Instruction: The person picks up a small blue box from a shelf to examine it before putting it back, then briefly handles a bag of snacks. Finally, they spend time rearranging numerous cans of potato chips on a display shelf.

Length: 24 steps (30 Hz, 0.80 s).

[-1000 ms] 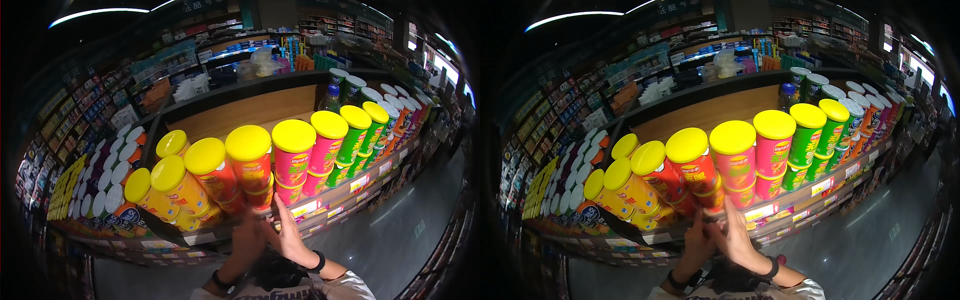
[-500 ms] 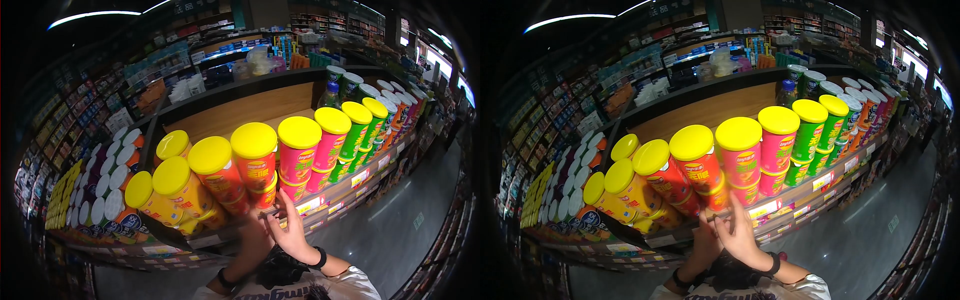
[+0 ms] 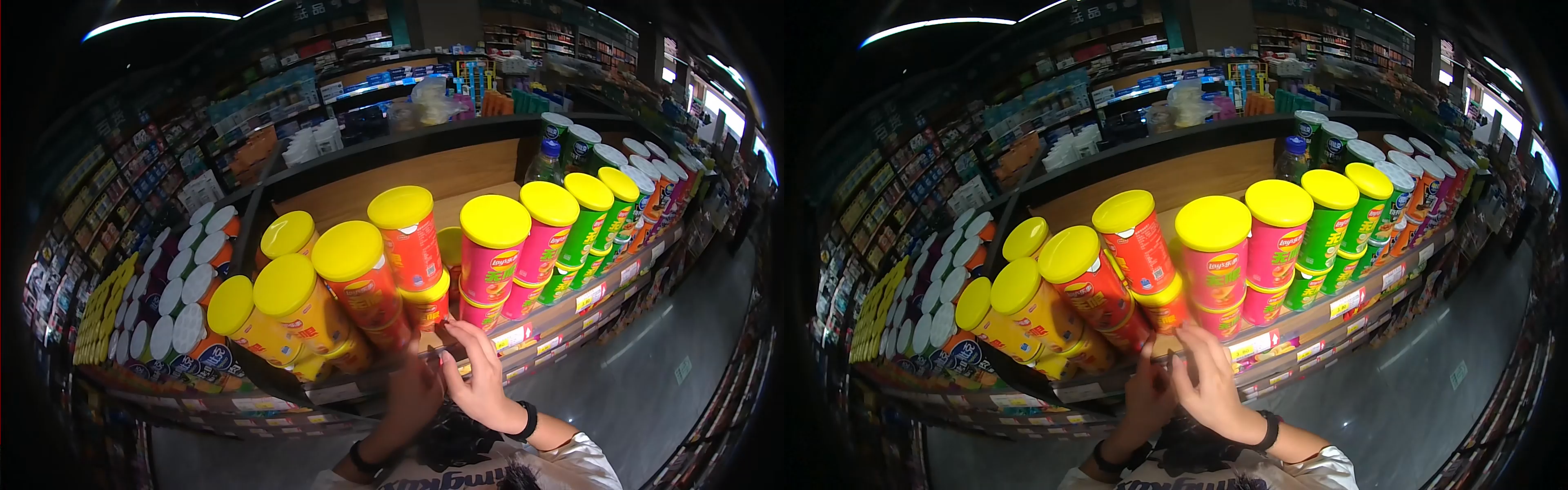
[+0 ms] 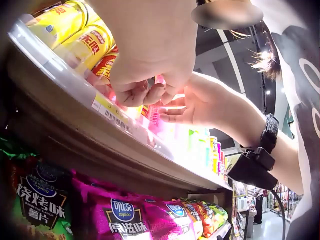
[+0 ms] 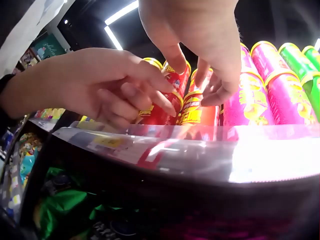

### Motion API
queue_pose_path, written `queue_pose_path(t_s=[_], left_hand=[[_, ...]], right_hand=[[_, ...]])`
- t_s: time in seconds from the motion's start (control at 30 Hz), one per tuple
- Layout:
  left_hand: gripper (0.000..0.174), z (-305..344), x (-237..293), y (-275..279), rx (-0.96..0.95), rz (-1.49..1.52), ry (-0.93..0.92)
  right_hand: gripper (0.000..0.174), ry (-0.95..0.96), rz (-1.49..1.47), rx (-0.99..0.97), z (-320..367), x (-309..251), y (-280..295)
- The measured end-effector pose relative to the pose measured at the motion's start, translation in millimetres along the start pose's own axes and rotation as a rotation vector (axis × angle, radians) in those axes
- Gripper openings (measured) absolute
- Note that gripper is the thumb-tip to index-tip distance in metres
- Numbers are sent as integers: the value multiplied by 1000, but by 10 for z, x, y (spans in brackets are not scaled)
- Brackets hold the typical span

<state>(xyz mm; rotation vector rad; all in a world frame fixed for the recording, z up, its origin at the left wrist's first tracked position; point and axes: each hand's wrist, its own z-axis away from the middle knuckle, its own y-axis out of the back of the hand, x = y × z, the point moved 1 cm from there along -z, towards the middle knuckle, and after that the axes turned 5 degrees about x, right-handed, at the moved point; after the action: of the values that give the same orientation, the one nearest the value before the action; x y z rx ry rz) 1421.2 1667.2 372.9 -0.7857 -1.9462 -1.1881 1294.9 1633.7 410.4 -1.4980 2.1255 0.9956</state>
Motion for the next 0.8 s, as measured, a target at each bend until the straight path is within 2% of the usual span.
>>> queue_pose_path(t_s=[0.07, 0.17, 0.2, 0.27, 0.37, 0.5, 0.53, 0.7, 0.8], left_hand=[[71, 23, 27, 55, 21, -5, -50], [71, 16, 54, 105, 33, -41, -92], [66, 4, 75, 108, 41, -29, -104], [57, -25, 134, 99, 53, -2, -124], [59, -111, 231, 127, -30, -120, -131], [44, -135, 254, 76, 105, -97, -153], [35, -182, 221, 70, 185, -146, -316], [28, -263, 298, 121, 244, -189, -375], [24, -308, 293, 139, 209, -209, -339]], right_hand=[[32, 69, 25, 23, -75, -73, 71], [30, 149, 6, 57, -268, -188, 175], [30, 204, 19, 67, -366, -255, 219], [35, 342, 148, 92, -528, -380, 310], [39, 516, 319, 123, -877, -566, 388], [39, 747, 605, 103, -1396, -689, 360], [37, 767, 648, 90, -1472, -685, 332], [25, 810, 822, 15, -1565, -625, 236], [18, 884, 844, 87, -1545, -592, 240]])
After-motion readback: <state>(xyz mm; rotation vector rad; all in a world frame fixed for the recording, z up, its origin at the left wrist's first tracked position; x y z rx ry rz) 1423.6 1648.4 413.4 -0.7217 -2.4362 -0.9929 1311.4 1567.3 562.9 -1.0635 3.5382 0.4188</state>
